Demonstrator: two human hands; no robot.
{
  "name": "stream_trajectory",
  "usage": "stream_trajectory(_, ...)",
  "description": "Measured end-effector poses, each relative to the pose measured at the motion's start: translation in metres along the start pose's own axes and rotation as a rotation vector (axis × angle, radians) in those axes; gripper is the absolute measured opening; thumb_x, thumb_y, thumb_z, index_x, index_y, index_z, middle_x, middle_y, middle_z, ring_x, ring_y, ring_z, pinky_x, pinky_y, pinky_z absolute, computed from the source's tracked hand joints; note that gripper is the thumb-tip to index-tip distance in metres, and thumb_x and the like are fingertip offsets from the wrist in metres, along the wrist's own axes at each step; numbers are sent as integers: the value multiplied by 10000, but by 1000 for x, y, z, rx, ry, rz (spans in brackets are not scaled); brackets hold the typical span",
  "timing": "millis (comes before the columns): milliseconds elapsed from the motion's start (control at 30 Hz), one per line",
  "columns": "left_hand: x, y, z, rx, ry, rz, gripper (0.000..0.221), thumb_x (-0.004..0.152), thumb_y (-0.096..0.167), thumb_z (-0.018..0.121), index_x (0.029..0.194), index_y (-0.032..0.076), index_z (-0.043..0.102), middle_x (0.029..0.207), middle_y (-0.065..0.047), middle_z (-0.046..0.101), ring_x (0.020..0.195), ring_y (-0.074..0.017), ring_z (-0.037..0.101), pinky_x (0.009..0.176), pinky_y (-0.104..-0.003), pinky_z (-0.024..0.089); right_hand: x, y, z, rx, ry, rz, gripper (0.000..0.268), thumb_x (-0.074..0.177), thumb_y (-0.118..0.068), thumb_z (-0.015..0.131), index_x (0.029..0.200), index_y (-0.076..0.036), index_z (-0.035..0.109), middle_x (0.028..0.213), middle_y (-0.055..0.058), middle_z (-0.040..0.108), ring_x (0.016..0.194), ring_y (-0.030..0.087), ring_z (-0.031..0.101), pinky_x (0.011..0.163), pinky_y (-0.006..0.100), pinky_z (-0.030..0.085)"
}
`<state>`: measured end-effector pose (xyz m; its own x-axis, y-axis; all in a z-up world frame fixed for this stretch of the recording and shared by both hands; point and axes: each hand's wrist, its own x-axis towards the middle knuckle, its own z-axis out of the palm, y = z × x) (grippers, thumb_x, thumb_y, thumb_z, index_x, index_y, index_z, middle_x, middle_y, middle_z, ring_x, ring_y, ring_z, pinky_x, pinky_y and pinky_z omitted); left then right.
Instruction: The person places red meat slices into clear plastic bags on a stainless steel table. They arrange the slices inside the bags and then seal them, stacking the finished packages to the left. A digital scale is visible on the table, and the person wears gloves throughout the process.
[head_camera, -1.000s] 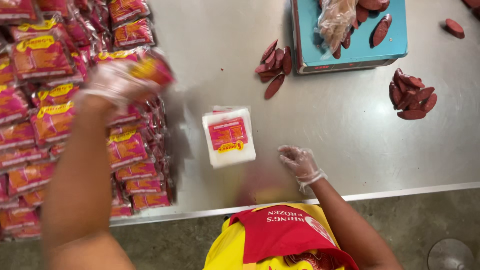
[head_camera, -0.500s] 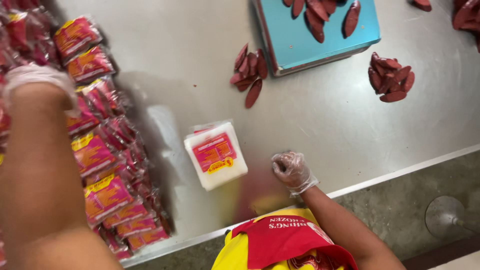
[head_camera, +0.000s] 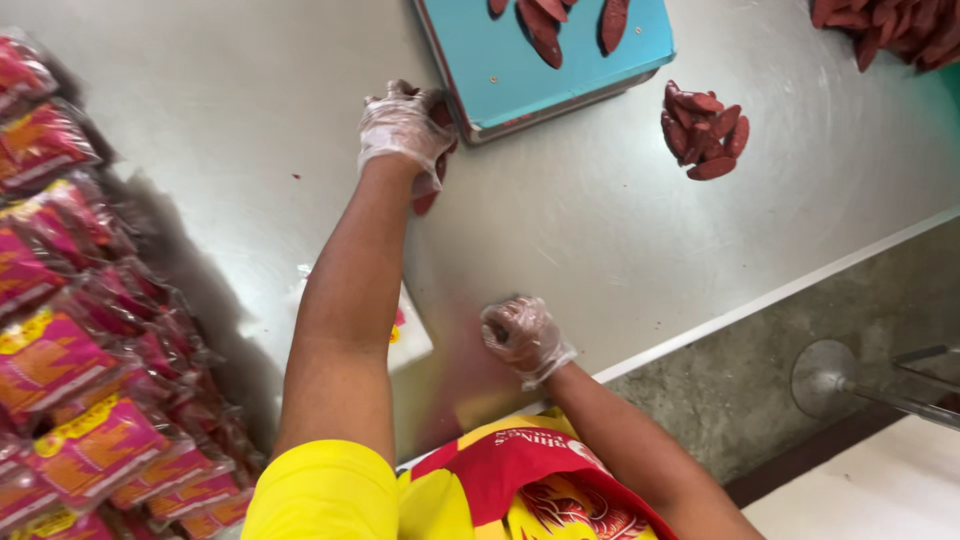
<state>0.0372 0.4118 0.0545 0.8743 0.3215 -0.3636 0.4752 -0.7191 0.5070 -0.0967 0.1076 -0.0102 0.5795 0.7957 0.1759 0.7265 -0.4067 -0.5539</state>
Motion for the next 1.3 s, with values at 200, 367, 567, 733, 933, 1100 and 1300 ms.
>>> stream_trajectory(200, -54, -3, 82, -50, 212, 40, 333, 732, 402, 731, 1038, 272, 753, 1311, -39, 612, 1295, -246, 521, 1095, -501, 366, -26, 20, 13, -15, 36, 143, 344, 852, -268, 794, 1093, -81, 634, 996, 147, 641, 950, 331, 609, 879, 463, 487)
stream_trajectory(367, -151, 11, 151, -217, 184, 106, 291, 779, 420, 727, 986, 221, 774, 1329, -27, 633, 1258, -241, 559, 1125, -530, 332, -41, 44, 36, 553, 407, 330, 564, 1005, -335, 691, 1424, -40, 455, 1330, 115, 473, 1189, 192, 494, 1070, 371, 440)
stream_trajectory(567, -232, -30, 186, 21, 352, 359, 457, 958, 310, 641, 1413, 280, 649, 1337, -84, 622, 1231, -287, 571, 987, -489, 445, -49, 76, 46, 765, 401, 205, 387, 1027, -202, 659, 1346, -27, 527, 1372, 94, 522, 1265, 183, 526, 1117, 345, 441)
stream_trajectory(733, -259, -107, 162, 51, 414, 25, 387, 833, 486, 731, 1061, 175, 691, 1006, -103, 714, 995, -302, 670, 883, -475, 513, -21, 71, 37, 1039, 378, 657, 84, 1072, -67, 602, 1062, -21, 672, 1028, 75, 658, 927, 139, 612, 865, 300, 503)
stream_trajectory(933, -252, -145, 173, 4, 522, 58, 103, 964, 263, 702, 958, 160, 699, 908, -105, 723, 849, -317, 686, 802, -463, 539, 5, -31, 11, 384, 125, 32, 49, 1007, -99, 677, 1038, -99, 715, 993, 29, 705, 1040, 241, 655, 988, 399, 532)
stream_trajectory(1100, -274, -143, 141, -615, 486, 130, 88, 962, 130, 732, 974, 52, 692, 858, -113, 692, 763, -227, 643, 685, -356, 520, 37, -83, 37, -231, -536, -222, 638, 835, -355, 725, 1350, -23, 546, 1437, 189, 507, 1243, 398, 497, 1059, 523, 325)
stream_trajectory(1300, -303, -122, 91, -992, 533, 79, 91, 974, 108, 720, 954, 24, 691, 783, -13, 674, 716, -59, 573, 637, -260, 498, 47, -108, 17, -152, -540, 159, 599, 925, -367, 709, 1457, -160, 528, 1494, 121, 490, 1375, 344, 455, 1185, 484, 316)
